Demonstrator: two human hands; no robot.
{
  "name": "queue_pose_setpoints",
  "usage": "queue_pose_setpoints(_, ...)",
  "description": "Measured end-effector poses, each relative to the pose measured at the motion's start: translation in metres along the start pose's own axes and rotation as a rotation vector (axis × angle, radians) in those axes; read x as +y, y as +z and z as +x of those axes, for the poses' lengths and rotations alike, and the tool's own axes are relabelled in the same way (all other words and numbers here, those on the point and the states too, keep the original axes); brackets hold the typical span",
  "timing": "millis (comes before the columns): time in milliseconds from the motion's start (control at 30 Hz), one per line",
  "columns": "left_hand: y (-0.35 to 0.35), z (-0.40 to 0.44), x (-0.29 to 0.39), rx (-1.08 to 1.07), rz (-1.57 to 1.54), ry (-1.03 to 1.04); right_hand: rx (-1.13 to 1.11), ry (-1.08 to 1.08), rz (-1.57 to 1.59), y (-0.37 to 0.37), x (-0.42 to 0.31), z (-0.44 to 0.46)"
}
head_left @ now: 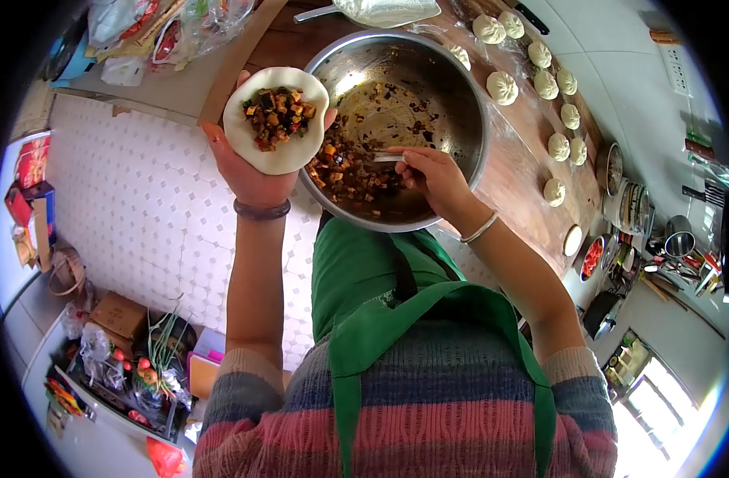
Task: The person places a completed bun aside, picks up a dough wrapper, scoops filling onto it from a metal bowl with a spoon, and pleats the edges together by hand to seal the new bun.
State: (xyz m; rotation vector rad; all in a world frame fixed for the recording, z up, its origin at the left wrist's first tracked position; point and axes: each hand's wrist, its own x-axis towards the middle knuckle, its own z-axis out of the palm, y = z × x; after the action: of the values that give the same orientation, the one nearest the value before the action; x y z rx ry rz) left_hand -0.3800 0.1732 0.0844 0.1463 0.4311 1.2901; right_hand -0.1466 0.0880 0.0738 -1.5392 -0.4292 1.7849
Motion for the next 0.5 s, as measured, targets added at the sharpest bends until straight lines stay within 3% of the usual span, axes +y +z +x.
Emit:
queue_pose_setpoints(100,-0.012,0.004,0.002,-0.267,-0.263,-0.071,0.009,-0.007,0.046,0.0,0.003,0.007)
queue_pose_setpoints(200,0.002,-0.001,0.008,0.005,0.059,-0.012,-0.012,-0.041,0.083,-0.004,0.001,0.008)
queue_pose_setpoints(500,0.007,-0.001,0.019,0.039,0.084,0.002,0.066,-0.16,0.133,-0.019,-0.028,-0.009)
